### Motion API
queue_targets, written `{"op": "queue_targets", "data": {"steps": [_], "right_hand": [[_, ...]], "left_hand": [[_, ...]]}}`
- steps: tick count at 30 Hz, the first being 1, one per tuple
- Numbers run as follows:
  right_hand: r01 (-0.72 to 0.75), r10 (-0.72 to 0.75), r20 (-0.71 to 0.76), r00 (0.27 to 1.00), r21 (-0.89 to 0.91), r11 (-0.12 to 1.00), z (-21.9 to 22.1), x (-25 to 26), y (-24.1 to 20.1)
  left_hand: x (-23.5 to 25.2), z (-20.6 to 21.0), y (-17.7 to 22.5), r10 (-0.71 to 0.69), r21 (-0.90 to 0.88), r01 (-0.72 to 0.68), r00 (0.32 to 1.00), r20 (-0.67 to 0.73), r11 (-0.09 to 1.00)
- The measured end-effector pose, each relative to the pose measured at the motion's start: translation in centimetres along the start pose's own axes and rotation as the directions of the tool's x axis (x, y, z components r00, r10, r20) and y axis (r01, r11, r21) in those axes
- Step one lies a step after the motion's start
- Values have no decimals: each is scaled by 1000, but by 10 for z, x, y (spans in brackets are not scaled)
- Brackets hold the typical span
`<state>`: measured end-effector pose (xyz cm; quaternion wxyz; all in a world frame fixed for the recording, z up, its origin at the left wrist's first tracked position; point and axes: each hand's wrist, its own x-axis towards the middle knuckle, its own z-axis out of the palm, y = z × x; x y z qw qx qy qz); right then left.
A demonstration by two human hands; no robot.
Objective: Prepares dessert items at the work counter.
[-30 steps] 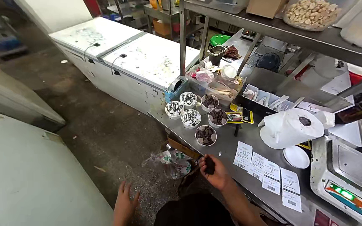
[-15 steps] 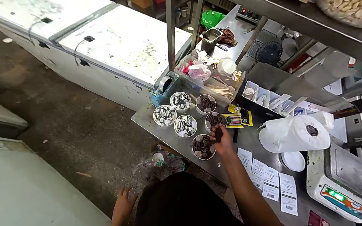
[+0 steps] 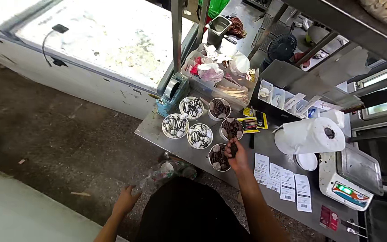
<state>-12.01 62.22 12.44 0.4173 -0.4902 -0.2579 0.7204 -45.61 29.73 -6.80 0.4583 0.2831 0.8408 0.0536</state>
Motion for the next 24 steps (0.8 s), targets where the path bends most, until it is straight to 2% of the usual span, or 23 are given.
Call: {"op": "queue_targets", "data": {"steps": [7,11,17,24], "right_hand": [[-30,26,58,998,66,997,11,7,-6],[-69,66,24,998,212,975,2,22,-29],[158,-127,-131,983,268,951,6,85,-74],[271,-255,-114,960,165,948,1,120,-93]], "left_hand": [[7,0,-2,-4,64,1,999,47,998],[6,9,-7,-8,76,3,997,72,997],[4,19,-14,-26,62,21,996,81,998],[-3,22,-17,-42,38,40,998,53,998]]}}
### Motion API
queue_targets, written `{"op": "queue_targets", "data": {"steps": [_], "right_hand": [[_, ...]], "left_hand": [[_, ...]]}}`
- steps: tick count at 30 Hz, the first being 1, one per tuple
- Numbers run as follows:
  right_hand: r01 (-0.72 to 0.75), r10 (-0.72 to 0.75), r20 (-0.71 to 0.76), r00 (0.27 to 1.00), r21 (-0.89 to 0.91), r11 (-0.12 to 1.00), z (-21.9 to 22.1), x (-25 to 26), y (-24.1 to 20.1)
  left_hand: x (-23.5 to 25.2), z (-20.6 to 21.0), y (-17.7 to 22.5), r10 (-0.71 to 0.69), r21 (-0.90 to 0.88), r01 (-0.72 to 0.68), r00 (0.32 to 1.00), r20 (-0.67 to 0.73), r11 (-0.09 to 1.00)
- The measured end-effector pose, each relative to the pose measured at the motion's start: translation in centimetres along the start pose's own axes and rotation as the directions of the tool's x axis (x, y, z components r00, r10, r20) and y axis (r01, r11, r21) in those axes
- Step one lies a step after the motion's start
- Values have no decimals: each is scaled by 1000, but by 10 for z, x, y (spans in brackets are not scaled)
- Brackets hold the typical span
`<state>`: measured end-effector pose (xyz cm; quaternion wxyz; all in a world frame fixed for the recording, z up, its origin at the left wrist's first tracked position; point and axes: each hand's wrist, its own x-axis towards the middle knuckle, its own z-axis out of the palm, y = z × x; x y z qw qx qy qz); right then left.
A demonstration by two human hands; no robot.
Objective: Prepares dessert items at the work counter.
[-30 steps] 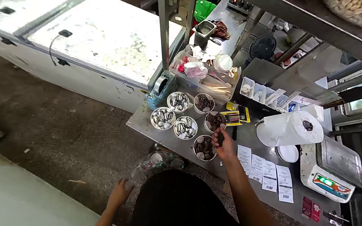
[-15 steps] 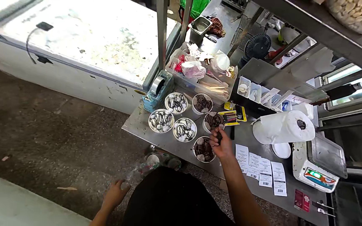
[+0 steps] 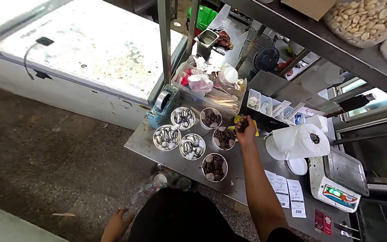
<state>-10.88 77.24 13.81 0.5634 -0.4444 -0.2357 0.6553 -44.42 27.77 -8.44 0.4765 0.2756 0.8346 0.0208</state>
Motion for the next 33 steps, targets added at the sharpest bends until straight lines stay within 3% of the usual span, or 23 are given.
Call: {"op": "queue_targets", "data": {"steps": [9,20,28,33], "right_hand": [[-53,57,47,997,-70,996,3,-24,1],[-84,87,82,993,-34,996,25,-10,12],[-156,157,91,983,-18,988,9,-15,3],[-174,168,53,984,124,977,17,-6,-1]], "left_hand": [[-12,13,6,-43,-6,43,998,44,999],[-8,5,12,-27,-15,27,998,52,1000],[-10,11,9,-35,-37,36,999,32,999],[-22,15,4,-48,-70,50,998,28,996]]}}
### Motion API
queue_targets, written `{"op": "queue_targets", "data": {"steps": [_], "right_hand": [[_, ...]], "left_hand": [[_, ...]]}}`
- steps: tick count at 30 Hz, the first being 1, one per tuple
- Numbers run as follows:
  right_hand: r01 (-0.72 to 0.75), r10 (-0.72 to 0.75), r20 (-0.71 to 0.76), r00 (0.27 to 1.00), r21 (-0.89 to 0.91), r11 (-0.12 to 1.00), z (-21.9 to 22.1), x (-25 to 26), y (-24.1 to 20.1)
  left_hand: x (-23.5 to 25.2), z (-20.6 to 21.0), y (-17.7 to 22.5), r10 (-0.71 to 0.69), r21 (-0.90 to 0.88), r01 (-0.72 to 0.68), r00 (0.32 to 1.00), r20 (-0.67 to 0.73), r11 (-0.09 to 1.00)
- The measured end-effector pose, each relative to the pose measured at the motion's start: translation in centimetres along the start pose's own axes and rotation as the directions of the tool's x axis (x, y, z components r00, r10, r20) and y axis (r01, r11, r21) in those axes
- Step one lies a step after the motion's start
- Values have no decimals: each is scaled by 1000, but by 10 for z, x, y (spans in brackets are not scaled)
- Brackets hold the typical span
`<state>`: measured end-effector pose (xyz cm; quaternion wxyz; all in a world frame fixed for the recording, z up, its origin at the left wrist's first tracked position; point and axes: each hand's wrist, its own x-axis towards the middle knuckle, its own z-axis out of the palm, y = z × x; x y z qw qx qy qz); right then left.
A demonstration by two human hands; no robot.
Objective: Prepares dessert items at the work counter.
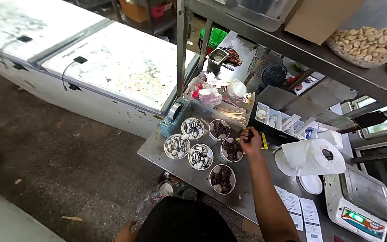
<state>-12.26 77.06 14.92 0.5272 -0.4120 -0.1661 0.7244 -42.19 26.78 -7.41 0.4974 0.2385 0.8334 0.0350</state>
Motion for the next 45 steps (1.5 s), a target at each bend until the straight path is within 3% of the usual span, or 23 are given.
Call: {"op": "queue_targets", "data": {"steps": [5,8,13,24,35,45], "right_hand": [[101,-102,6,995,74,992,40,31,0],[119,-119,35,992,22,993,59,47,3],[152,-143,74,987,-136,979,66,67,8],[179,-165,108,980,-130,975,98,77,16],[140,-101,182,978,-220,965,94,57,25],[88,-54,145,988,-239,967,93,52,31]], "left_hand": [[-3,0,-10,-37,-32,37,999,3,999],[0,1,-17,-50,-45,50,999,-7,998],[-3,2,-18,-47,-67,45,999,-26,997],[-17,8,-19,-93,-77,92,996,-4,993],[-9,8,-20,-63,-81,61,998,-21,995],[-9,9,-23,-71,-93,69,997,-28,993]]}}
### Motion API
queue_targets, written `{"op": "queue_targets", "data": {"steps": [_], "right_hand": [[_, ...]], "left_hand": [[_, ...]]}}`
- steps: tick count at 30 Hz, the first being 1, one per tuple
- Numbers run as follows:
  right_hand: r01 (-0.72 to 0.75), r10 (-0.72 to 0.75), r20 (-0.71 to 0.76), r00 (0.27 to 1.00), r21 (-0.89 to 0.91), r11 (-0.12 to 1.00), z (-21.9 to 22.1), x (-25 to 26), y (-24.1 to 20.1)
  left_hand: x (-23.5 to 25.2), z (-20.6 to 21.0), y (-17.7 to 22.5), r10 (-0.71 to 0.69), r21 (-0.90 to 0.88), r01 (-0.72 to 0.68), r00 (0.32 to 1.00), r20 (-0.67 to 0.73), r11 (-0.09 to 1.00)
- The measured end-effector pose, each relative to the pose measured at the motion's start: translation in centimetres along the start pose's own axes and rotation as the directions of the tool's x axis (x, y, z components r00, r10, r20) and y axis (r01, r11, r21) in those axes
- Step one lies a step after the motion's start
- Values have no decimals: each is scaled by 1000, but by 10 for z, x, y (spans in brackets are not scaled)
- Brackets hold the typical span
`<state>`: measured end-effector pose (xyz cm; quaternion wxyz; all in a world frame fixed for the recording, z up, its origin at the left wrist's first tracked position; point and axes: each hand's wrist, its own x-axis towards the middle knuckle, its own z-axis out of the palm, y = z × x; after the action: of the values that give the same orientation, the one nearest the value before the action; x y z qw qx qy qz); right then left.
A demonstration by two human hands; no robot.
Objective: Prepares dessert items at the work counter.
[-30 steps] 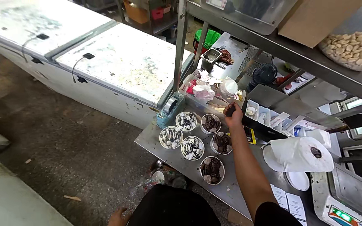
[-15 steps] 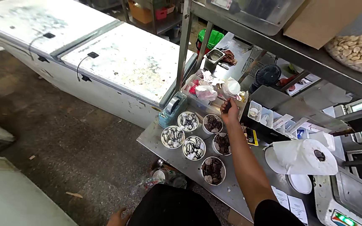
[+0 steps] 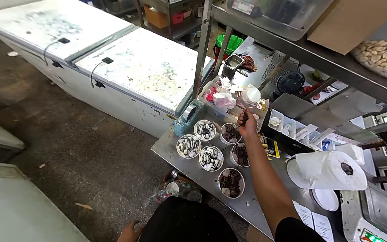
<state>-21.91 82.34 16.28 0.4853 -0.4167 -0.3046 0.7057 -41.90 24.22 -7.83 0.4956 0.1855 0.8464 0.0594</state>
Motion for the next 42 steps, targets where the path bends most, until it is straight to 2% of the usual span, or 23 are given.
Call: {"op": "queue_targets", "data": {"steps": [13,16,20,25,30,34,38,42], "right_hand": [[15,-16,-2,1000,-71,997,-14,1,15],[31,-32,-55,998,-18,999,-17,4,14],[58,-37,-136,990,155,986,-20,7,9],[65,-27,-133,991,291,954,-8,3,8],[13,1,-44,999,317,948,35,-4,14],[-89,61,87,994,373,924,61,-8,16],[-166,78,220,972,417,893,58,-41,13],[-166,107,232,967,252,953,38,-85,23]], "left_hand": [[-1,4,-6,16,-14,-15,1000,22,1000],[0,6,-8,18,-17,-18,1000,24,1000],[2,8,-10,9,-9,-8,1000,25,1000],[3,9,-10,-7,-1,7,999,33,1000],[5,9,-8,-6,-3,6,999,44,1000],[5,9,-7,-4,-11,4,1000,29,1000],[4,13,-8,-7,-30,8,1000,28,1000],[6,18,-9,-26,-64,30,998,56,998]]}}
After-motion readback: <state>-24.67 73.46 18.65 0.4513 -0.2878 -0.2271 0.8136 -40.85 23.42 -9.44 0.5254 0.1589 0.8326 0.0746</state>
